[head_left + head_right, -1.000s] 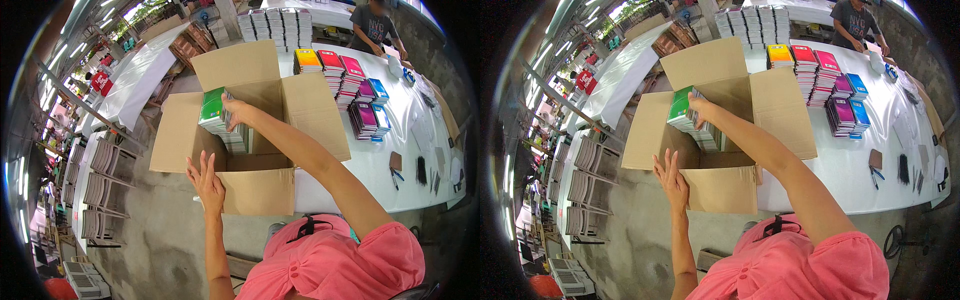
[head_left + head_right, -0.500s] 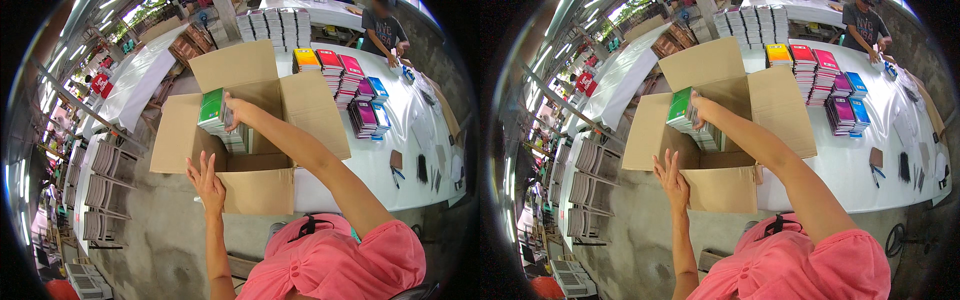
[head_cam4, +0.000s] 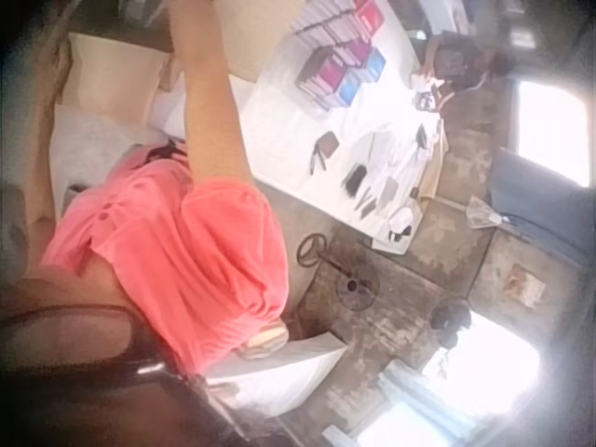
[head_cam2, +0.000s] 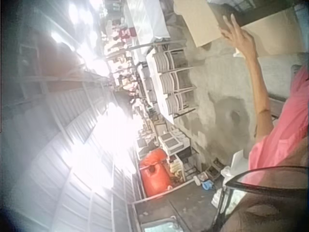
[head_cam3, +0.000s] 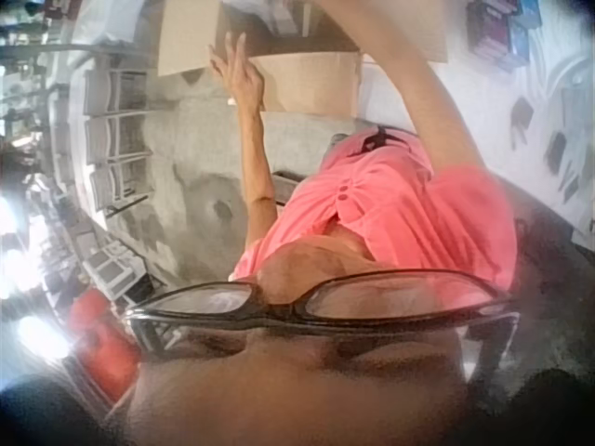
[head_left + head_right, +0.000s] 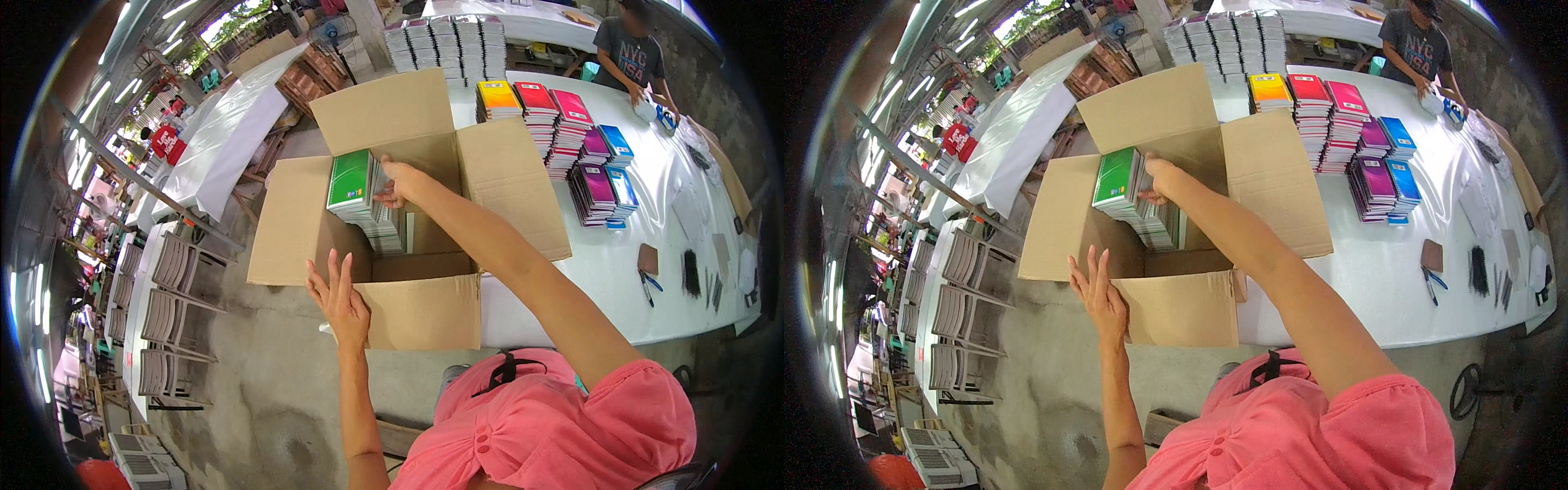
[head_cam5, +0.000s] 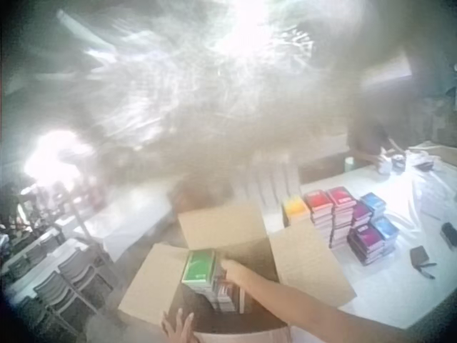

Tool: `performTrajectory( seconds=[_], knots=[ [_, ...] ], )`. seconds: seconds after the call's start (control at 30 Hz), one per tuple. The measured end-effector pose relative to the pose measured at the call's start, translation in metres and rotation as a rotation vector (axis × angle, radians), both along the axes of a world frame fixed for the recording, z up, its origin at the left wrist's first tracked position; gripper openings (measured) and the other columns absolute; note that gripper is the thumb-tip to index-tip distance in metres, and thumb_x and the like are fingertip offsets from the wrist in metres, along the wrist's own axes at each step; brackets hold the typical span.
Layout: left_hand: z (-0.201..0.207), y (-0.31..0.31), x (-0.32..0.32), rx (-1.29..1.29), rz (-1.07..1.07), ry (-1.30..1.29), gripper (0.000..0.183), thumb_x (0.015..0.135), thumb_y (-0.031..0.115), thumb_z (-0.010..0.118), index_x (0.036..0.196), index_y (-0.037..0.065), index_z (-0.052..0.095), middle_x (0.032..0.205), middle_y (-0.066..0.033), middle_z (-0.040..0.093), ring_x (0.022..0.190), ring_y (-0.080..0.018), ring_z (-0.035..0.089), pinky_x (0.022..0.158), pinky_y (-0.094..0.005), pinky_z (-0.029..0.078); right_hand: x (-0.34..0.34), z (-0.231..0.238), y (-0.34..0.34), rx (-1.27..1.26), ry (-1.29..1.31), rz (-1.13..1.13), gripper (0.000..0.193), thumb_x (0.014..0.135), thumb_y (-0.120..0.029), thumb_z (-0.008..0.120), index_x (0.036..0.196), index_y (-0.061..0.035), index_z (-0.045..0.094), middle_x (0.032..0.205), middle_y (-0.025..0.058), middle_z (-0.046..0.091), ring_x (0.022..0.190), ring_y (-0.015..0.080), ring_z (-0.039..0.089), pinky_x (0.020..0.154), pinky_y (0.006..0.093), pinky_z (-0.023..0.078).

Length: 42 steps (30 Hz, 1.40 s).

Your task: The person aligns a stack of notebooks, trims a wire coil using pliers, and places stacks of notebooks into a cardboard box by hand.

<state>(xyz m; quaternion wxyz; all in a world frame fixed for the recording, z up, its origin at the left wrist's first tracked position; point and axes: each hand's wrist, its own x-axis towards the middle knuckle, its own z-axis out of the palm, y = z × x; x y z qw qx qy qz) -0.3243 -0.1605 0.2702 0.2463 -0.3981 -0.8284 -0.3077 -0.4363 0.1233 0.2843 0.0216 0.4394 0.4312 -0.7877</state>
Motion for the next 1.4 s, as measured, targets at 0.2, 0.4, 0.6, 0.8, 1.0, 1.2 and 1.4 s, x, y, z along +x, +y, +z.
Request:
performTrajectory(
  seconds=[0.2, 0.4, 0.6, 0.8, 1.0, 1.2, 1.4],
  knots=[
    [0.008, -0.003, 0.001, -0.062, -0.016, -0.022, 0.056, 0.087, -0.002, 0.041, 0.139, 0.013, 0.051, 0.149, -0.0076, 0.044, 0.147, -0.0379, 0.018, 0.116, -0.0538, 0.010, 0.004, -0.009, 0.001, 0.173, -0.007, 0.020, 0.074, 0.093, -0.066, 0.041, 0.122, 0.0015, 0.048, 0.106, 0.0175, 0.062, 0.089, 0.0294, 0.066, 0.082, 0.0521, 0.047],
    [0.069, 0.030, -0.028, -0.156, -0.198, -0.013, 0.071, 0.086, 0.009, 0.062, 0.151, 0.016, 0.033, 0.156, -0.0099, 0.031, 0.145, -0.0388, 0.021, 0.115, -0.0548, 0.016, 0.006, -0.012, 0.003, 0.288, -0.045, 0.119, 0.069, 0.095, -0.062, 0.038, 0.122, -0.0001, 0.050, 0.103, 0.0180, 0.063, 0.089, 0.0296, 0.065, 0.080, 0.0533, 0.048],
    [0.089, 0.101, -0.070, -0.791, -0.257, 0.533, 0.097, 0.069, 0.018, 0.079, 0.152, 0.020, 0.029, 0.159, -0.0025, 0.021, 0.147, -0.0286, 0.017, 0.117, -0.0525, 0.020, 0.004, -0.015, 0.016, 0.348, 0.037, 0.043, 0.057, 0.098, -0.055, 0.037, 0.124, -0.0057, 0.050, 0.098, 0.0185, 0.062, 0.085, 0.0322, 0.064, 0.077, 0.0528, 0.049],
    [0.021, 0.120, -0.121, -0.935, -0.251, 0.957, 0.065, 0.085, 0.019, 0.057, 0.147, 0.024, 0.039, 0.158, 0.0040, 0.026, 0.147, -0.0180, 0.020, 0.118, -0.0516, 0.018, -0.001, -0.015, 0.030, 0.329, 0.069, -0.120, 0.053, 0.099, -0.050, 0.037, 0.123, -0.0044, 0.051, 0.102, 0.0218, 0.061, 0.081, 0.0333, 0.063, 0.076, 0.0543, 0.049],
    [0.014, 0.129, -0.128, -0.938, -0.236, 0.940, 0.058, 0.087, 0.019, 0.056, 0.144, 0.022, 0.046, 0.157, 0.0044, 0.029, 0.147, -0.0187, 0.019, 0.119, -0.0519, 0.018, 0.002, -0.009, 0.034, 0.291, 0.084, -0.152, 0.055, 0.098, -0.050, 0.040, 0.123, -0.0021, 0.050, 0.104, 0.0245, 0.061, 0.081, 0.0346, 0.063, 0.075, 0.0541, 0.050],
    [0.013, 0.127, -0.137, -0.837, -0.268, 0.931, 0.051, 0.087, 0.016, 0.055, 0.138, 0.020, 0.053, 0.155, 0.0046, 0.033, 0.147, -0.0200, 0.022, 0.117, -0.0530, 0.019, 0.002, -0.002, 0.031, 0.281, 0.122, -0.108, 0.058, 0.097, -0.052, 0.042, 0.122, -0.0003, 0.050, 0.103, 0.0251, 0.061, 0.083, 0.0354, 0.063, 0.074, 0.0533, 0.051],
    [0.017, 0.127, -0.136, -0.773, -0.257, 0.913, 0.044, 0.087, 0.015, 0.054, 0.130, 0.018, 0.060, 0.151, 0.0045, 0.039, 0.146, -0.0199, 0.024, 0.117, -0.0535, 0.019, 0.002, -0.006, 0.026, 0.309, 0.128, -0.045, 0.059, 0.097, -0.054, 0.041, 0.118, 0.0003, 0.051, 0.099, 0.0244, 0.062, 0.084, 0.0356, 0.063, 0.074, 0.0522, 0.050]
  ],
)
